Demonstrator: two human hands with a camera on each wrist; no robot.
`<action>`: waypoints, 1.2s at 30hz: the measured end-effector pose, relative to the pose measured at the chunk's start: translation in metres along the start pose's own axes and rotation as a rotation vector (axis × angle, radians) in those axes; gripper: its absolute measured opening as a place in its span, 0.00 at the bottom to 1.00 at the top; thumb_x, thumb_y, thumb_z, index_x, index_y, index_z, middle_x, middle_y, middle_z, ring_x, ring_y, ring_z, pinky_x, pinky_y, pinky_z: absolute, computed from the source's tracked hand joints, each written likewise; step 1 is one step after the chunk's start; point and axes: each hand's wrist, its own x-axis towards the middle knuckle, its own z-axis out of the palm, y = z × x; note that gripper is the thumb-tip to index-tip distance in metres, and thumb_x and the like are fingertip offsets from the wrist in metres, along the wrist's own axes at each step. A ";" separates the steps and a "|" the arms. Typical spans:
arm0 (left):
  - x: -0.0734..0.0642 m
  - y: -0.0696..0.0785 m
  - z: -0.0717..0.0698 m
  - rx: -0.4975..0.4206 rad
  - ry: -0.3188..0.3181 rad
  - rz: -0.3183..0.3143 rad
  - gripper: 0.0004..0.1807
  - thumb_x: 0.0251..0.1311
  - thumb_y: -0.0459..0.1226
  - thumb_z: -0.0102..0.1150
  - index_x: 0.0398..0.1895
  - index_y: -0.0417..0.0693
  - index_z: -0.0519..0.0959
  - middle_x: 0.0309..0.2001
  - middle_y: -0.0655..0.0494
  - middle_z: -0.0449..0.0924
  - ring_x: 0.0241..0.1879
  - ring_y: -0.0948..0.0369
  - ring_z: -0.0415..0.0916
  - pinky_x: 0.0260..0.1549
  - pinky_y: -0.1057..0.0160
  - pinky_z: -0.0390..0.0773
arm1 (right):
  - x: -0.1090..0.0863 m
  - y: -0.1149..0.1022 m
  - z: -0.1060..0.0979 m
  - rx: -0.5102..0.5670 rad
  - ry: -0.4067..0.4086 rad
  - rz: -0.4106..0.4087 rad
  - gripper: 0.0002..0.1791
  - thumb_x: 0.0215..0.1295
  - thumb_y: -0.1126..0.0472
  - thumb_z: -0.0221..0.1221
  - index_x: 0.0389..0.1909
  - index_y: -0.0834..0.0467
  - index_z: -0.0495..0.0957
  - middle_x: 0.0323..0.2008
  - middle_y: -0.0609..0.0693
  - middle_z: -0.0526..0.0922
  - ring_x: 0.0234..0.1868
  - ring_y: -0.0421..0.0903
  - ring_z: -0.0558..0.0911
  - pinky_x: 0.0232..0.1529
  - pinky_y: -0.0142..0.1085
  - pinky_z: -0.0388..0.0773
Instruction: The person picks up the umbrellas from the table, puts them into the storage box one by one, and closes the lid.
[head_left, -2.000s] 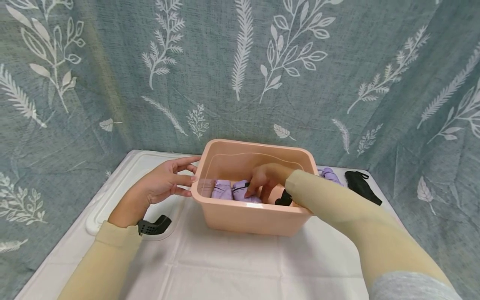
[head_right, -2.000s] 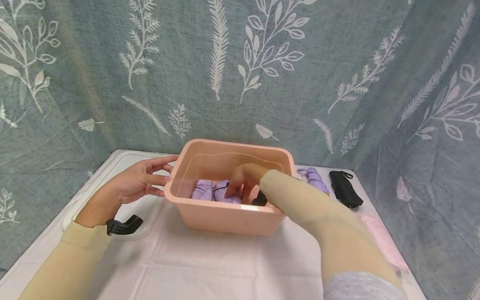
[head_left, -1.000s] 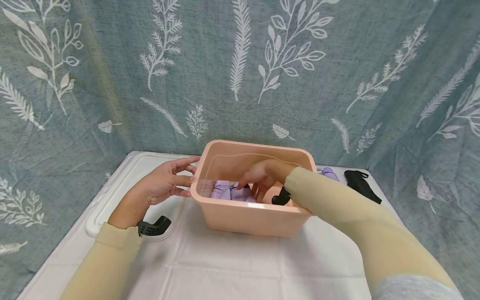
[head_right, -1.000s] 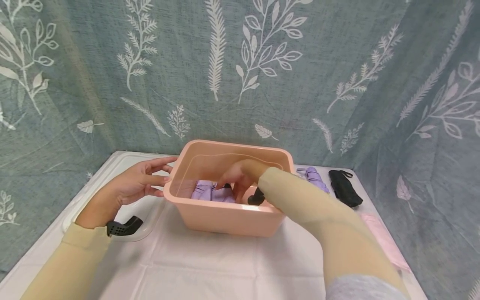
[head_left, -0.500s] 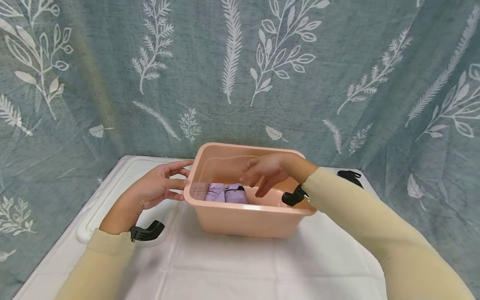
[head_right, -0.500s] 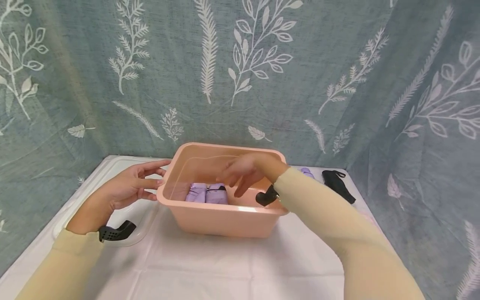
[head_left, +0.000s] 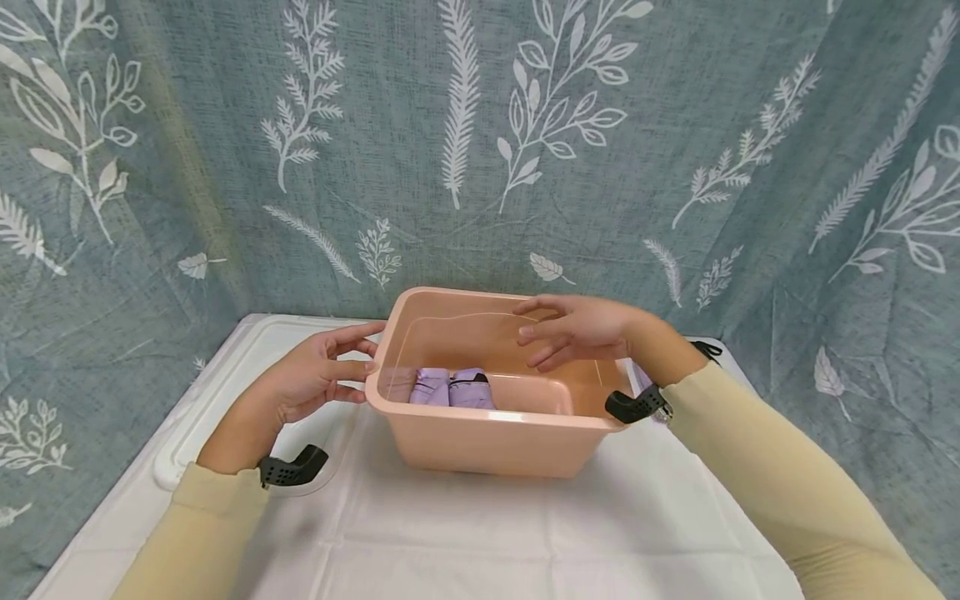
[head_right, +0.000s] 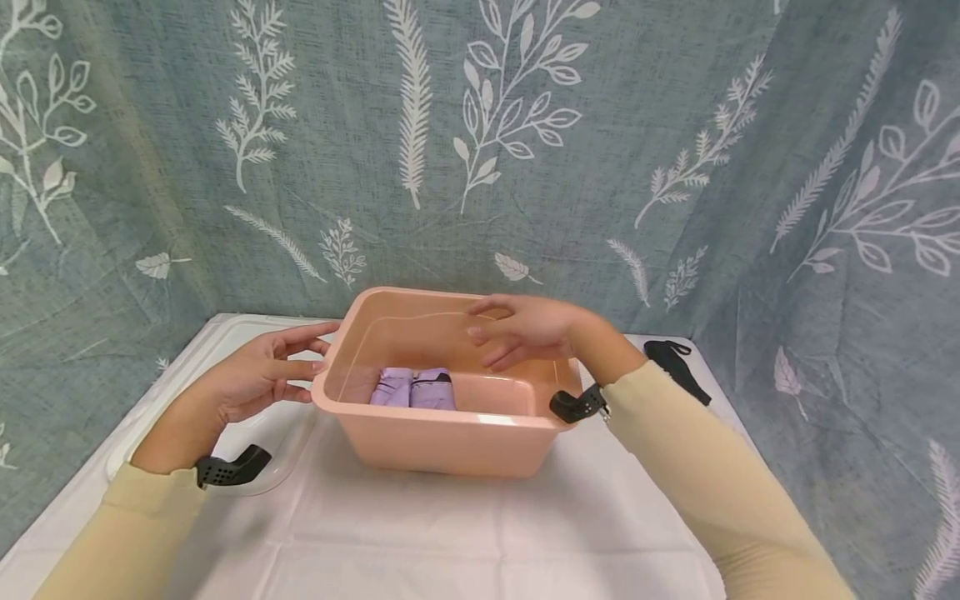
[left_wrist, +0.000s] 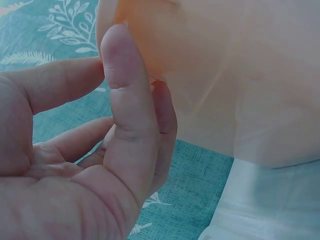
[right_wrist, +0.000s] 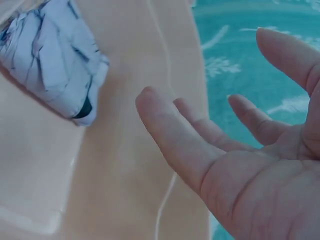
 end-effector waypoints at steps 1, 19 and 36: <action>0.000 0.000 0.000 -0.001 0.001 -0.002 0.42 0.66 0.31 0.65 0.81 0.48 0.58 0.54 0.52 0.71 0.34 0.62 0.83 0.36 0.62 0.88 | -0.004 0.002 -0.001 0.010 0.004 -0.023 0.34 0.79 0.66 0.51 0.81 0.55 0.51 0.72 0.61 0.66 0.54 0.58 0.84 0.66 0.56 0.77; -0.001 -0.002 0.002 -0.019 0.021 0.039 0.42 0.67 0.32 0.64 0.82 0.47 0.56 0.56 0.53 0.70 0.36 0.64 0.83 0.34 0.63 0.88 | -0.067 0.043 -0.006 0.066 0.204 -0.343 0.29 0.78 0.62 0.54 0.75 0.59 0.59 0.68 0.64 0.69 0.58 0.52 0.85 0.62 0.45 0.82; -0.002 -0.005 0.003 -0.052 0.004 0.045 0.41 0.69 0.31 0.62 0.81 0.43 0.55 0.54 0.54 0.71 0.36 0.63 0.84 0.33 0.63 0.88 | -0.116 0.109 -0.016 0.117 0.348 -0.639 0.23 0.79 0.71 0.47 0.71 0.60 0.66 0.62 0.54 0.77 0.59 0.48 0.85 0.62 0.41 0.81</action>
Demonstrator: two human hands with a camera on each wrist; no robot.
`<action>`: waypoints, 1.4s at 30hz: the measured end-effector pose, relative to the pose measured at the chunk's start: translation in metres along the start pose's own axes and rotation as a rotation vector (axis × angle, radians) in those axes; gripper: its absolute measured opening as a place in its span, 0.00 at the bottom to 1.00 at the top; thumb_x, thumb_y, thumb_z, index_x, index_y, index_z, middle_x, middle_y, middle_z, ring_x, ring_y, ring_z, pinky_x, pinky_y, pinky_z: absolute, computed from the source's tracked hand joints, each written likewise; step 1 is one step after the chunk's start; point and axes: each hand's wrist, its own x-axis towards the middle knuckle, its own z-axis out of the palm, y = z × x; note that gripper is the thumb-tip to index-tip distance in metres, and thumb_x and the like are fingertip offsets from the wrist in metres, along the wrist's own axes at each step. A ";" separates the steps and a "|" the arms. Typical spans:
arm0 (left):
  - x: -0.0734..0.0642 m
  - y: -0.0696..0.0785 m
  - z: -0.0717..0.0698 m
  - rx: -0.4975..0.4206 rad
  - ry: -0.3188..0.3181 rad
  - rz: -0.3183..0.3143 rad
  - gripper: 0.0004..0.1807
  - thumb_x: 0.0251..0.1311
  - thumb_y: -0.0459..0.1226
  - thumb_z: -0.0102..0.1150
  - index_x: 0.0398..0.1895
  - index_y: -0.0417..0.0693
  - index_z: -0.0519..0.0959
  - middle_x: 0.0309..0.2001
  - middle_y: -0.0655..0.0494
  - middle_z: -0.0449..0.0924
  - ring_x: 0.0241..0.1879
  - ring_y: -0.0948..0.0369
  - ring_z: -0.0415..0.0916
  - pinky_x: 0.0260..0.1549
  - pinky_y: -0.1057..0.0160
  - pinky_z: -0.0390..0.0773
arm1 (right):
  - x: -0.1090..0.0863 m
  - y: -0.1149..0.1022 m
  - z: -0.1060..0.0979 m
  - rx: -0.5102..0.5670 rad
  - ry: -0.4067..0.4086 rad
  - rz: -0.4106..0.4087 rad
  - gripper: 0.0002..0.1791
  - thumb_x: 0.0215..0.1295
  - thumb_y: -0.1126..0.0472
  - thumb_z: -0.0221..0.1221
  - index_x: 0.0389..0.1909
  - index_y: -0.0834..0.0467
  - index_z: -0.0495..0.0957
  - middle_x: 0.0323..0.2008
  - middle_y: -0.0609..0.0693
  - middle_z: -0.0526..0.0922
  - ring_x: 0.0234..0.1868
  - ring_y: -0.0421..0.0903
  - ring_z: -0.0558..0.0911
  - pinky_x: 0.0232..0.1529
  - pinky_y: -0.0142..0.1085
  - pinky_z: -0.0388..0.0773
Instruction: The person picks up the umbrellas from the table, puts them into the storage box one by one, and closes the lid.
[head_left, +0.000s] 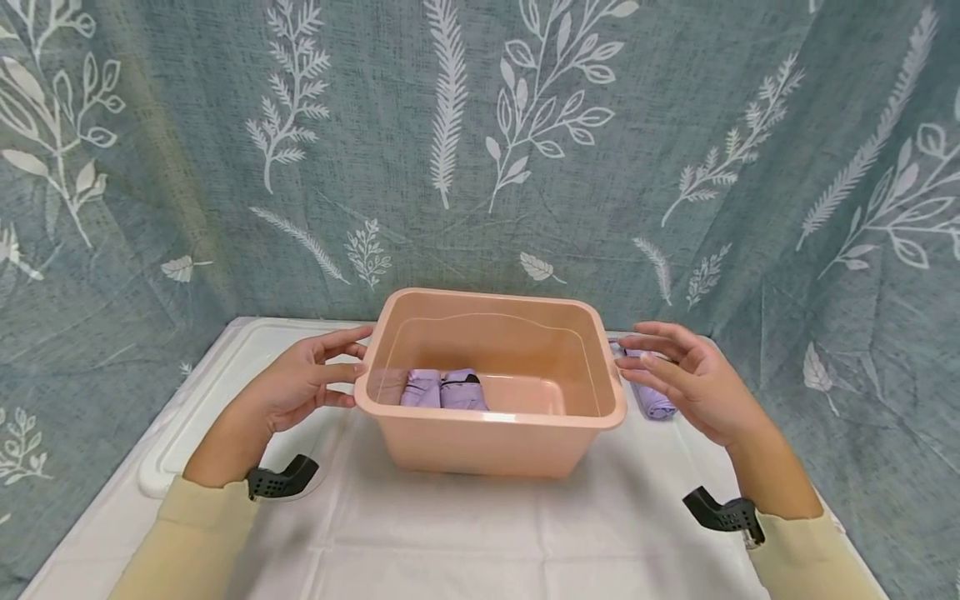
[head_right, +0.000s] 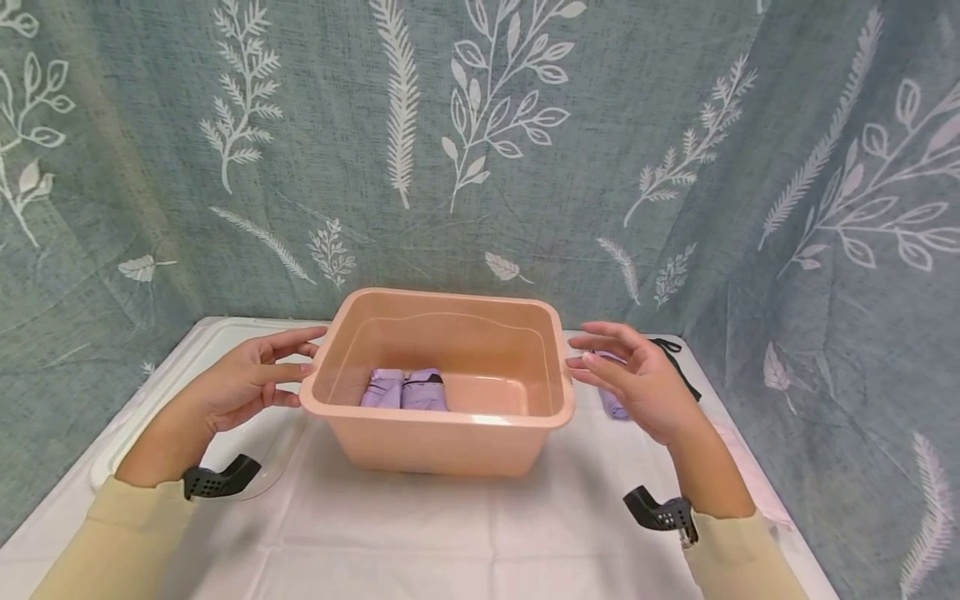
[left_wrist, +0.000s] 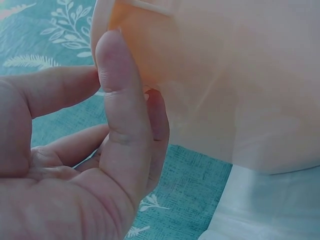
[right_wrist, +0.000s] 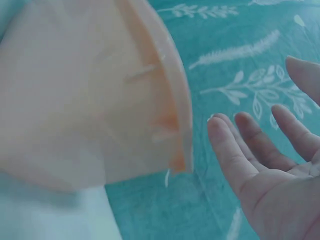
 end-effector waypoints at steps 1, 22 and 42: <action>-0.001 0.000 0.000 -0.004 0.000 -0.001 0.41 0.69 0.31 0.62 0.81 0.42 0.55 0.54 0.54 0.71 0.36 0.64 0.84 0.33 0.63 0.88 | -0.003 0.002 -0.001 0.002 0.003 -0.004 0.23 0.79 0.71 0.47 0.71 0.60 0.65 0.62 0.53 0.77 0.59 0.47 0.84 0.62 0.40 0.81; -0.001 -0.004 0.002 -0.006 0.004 0.012 0.38 0.69 0.32 0.62 0.80 0.42 0.59 0.55 0.52 0.69 0.37 0.64 0.84 0.34 0.63 0.88 | -0.084 0.052 -0.049 0.090 0.243 -0.105 0.23 0.76 0.79 0.44 0.67 0.65 0.71 0.58 0.51 0.82 0.57 0.46 0.86 0.59 0.39 0.82; -0.001 -0.002 0.001 0.002 0.010 0.008 0.38 0.70 0.32 0.61 0.80 0.42 0.58 0.57 0.52 0.68 0.38 0.64 0.84 0.35 0.64 0.88 | -0.138 0.080 -0.085 -0.262 0.458 0.054 0.22 0.70 0.76 0.58 0.64 0.72 0.74 0.52 0.36 0.87 0.51 0.30 0.86 0.49 0.19 0.81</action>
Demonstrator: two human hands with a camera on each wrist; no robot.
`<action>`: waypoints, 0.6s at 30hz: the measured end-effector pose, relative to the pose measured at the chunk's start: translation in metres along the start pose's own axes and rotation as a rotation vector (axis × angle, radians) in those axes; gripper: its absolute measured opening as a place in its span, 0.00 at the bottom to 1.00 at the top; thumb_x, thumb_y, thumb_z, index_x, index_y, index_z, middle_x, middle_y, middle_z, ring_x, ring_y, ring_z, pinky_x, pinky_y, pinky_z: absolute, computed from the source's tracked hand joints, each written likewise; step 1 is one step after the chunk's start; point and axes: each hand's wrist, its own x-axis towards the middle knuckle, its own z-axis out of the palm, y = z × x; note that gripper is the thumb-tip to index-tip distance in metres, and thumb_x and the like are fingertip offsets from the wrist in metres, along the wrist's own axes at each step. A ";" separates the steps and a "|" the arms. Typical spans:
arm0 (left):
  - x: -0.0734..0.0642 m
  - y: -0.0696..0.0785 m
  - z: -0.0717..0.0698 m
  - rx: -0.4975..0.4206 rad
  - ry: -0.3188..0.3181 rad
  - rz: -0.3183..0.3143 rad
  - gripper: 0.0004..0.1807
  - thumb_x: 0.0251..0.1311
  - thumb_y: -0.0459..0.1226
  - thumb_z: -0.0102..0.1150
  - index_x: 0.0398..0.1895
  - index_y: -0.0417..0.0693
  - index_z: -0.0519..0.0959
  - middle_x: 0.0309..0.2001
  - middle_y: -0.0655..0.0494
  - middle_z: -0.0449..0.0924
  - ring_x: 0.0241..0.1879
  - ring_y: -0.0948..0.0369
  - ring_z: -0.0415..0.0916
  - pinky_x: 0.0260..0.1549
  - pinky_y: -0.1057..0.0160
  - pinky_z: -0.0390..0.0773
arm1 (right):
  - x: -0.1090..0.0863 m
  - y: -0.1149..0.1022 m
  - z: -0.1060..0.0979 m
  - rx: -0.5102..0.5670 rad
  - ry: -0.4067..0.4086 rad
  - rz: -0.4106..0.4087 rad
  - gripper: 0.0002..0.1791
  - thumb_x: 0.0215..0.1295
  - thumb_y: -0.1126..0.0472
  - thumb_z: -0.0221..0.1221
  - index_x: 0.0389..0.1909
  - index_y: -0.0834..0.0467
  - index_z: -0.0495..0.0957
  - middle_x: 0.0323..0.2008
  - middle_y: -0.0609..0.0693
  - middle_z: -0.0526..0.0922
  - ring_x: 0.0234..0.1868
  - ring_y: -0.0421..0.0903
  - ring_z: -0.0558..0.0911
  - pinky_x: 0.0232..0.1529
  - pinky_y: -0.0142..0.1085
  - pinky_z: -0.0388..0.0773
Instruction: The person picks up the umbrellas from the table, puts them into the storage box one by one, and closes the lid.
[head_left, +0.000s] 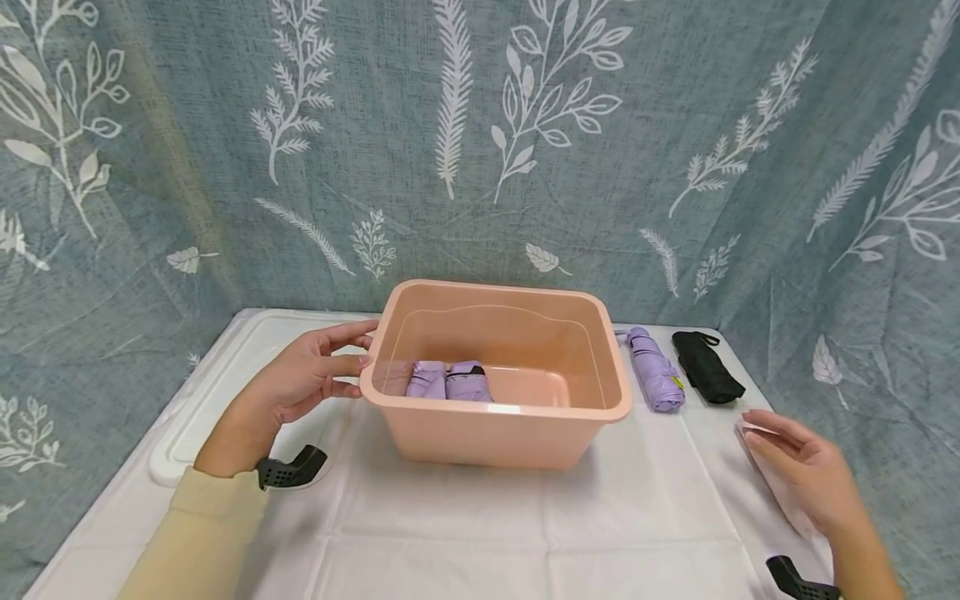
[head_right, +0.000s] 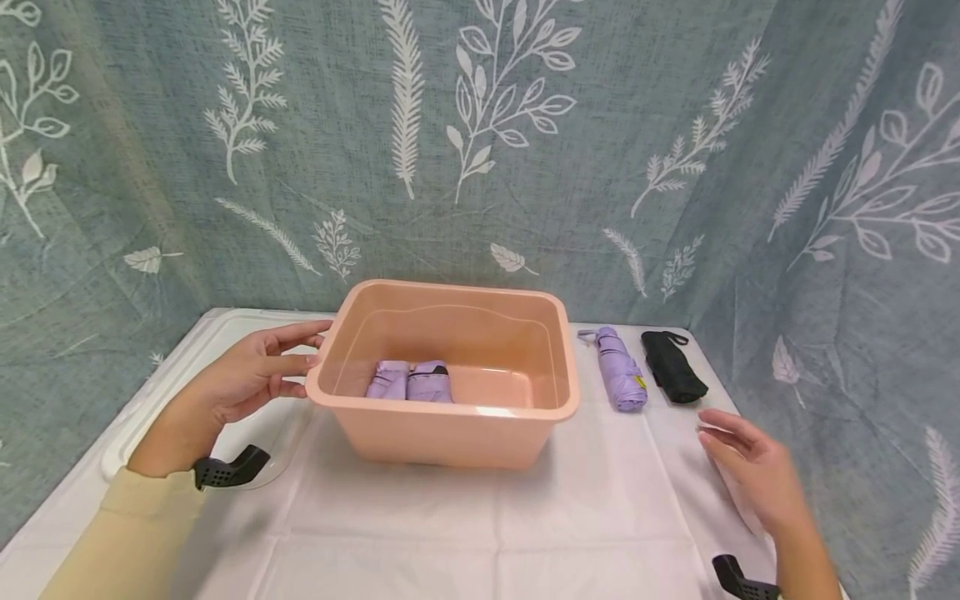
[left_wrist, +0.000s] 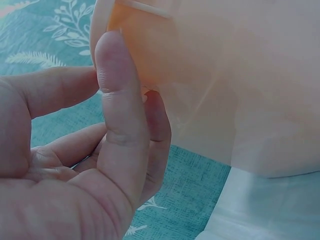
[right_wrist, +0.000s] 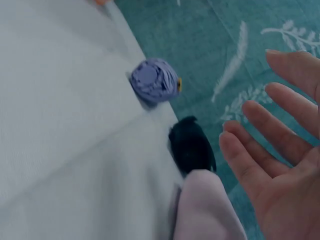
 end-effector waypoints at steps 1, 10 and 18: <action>0.000 0.000 0.000 -0.002 -0.001 0.001 0.38 0.70 0.32 0.61 0.80 0.42 0.58 0.56 0.52 0.68 0.38 0.64 0.84 0.35 0.64 0.88 | -0.002 -0.001 -0.003 -0.049 0.019 0.013 0.22 0.70 0.74 0.59 0.64 0.70 0.74 0.52 0.34 0.87 0.51 0.28 0.85 0.48 0.18 0.80; 0.000 0.000 0.000 -0.019 -0.001 0.010 0.37 0.70 0.31 0.61 0.80 0.42 0.60 0.56 0.52 0.68 0.36 0.65 0.84 0.34 0.64 0.88 | -0.012 -0.001 -0.029 -0.538 0.119 0.216 0.28 0.70 0.52 0.66 0.66 0.59 0.77 0.45 0.18 0.77 0.42 0.13 0.75 0.34 0.17 0.75; 0.000 -0.002 0.000 -0.025 -0.003 0.005 0.37 0.70 0.31 0.61 0.80 0.42 0.59 0.55 0.52 0.69 0.35 0.65 0.84 0.34 0.64 0.88 | -0.006 -0.001 -0.038 -0.672 0.086 0.435 0.42 0.71 0.38 0.60 0.73 0.64 0.67 0.73 0.75 0.61 0.65 0.72 0.70 0.32 0.33 0.81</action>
